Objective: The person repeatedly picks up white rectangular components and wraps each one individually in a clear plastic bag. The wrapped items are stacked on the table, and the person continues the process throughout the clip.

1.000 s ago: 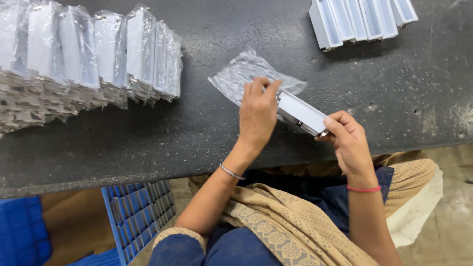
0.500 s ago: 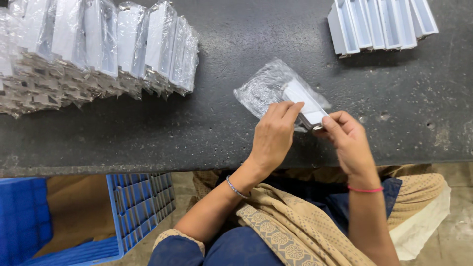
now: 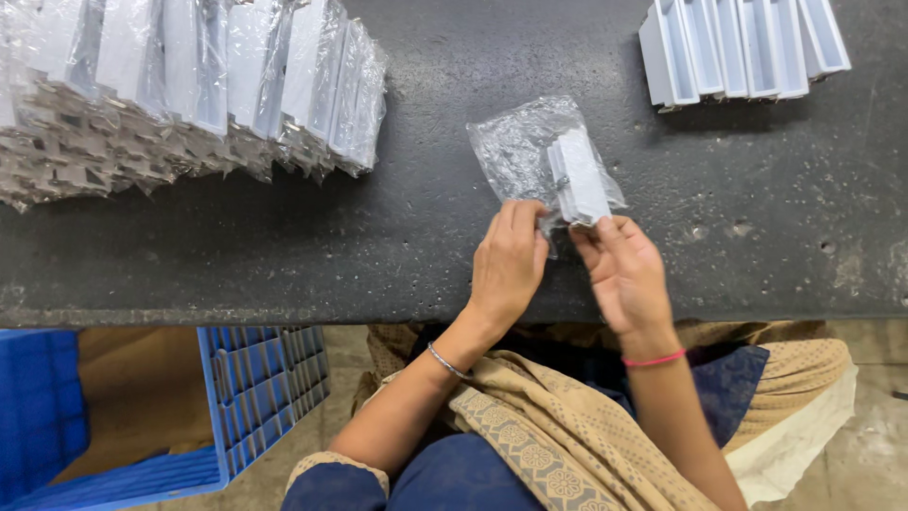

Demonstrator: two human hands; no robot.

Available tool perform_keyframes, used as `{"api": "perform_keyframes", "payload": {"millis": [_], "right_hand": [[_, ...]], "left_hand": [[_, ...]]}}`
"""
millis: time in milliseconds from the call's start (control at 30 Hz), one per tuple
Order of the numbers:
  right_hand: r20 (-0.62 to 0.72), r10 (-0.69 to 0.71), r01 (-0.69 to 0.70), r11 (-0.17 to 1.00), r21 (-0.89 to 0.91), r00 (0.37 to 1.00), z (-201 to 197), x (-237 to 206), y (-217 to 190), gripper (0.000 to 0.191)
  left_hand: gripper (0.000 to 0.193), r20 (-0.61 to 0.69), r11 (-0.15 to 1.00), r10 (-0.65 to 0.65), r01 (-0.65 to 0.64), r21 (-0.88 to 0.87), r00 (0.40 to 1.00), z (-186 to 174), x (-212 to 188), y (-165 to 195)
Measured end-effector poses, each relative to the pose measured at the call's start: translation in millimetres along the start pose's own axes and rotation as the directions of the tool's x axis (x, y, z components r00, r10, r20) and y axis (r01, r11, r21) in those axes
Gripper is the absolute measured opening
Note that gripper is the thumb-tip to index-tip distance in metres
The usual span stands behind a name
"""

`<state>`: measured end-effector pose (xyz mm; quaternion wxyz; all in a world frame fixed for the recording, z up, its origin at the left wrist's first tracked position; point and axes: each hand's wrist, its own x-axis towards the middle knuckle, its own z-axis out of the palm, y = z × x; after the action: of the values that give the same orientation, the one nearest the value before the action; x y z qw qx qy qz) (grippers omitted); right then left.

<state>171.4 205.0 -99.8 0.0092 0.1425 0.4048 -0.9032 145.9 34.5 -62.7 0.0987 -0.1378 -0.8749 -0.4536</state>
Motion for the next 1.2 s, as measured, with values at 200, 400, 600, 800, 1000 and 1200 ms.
{"api": "perform_keyframes", "payload": {"millis": [200,400,600,800,1000,1200], "right_hand": [[-0.022,-0.096,0.092,0.985,-0.149,0.995,1.0,12.6,22.0,0.01],[-0.009,-0.172,0.162,0.944,-0.289,0.985,-2.3,25.4,33.1,0.017],[0.024,-0.244,0.209,0.769,-0.604,0.969,6.2,22.1,30.4,0.023],[0.022,-0.128,0.092,0.575,-0.813,0.992,3.1,18.3,2.8,0.038],[0.332,-0.023,0.257,0.685,-0.682,0.943,-2.5,-17.5,-34.3,0.054],[0.218,-0.288,0.306,0.31,-0.9,0.932,8.4,-27.5,-19.2,0.034]], "left_hand": [[0.027,0.014,0.981,0.111,-0.107,-0.165,0.994,-1.5,-6.7,6.4],[0.032,0.062,0.947,0.109,-0.085,-0.309,0.992,-1.6,-12.1,8.9],[0.036,0.062,0.935,0.046,-0.021,-0.355,0.997,-0.8,-13.2,8.2],[0.036,0.078,0.926,0.091,-0.055,-0.374,0.993,6.3,-16.5,11.9],[0.042,0.181,0.856,0.134,-0.021,-0.516,0.974,5.4,6.2,1.6],[0.061,0.298,0.873,0.485,-0.478,-0.1,0.822,-0.5,93.4,-39.8]]}}
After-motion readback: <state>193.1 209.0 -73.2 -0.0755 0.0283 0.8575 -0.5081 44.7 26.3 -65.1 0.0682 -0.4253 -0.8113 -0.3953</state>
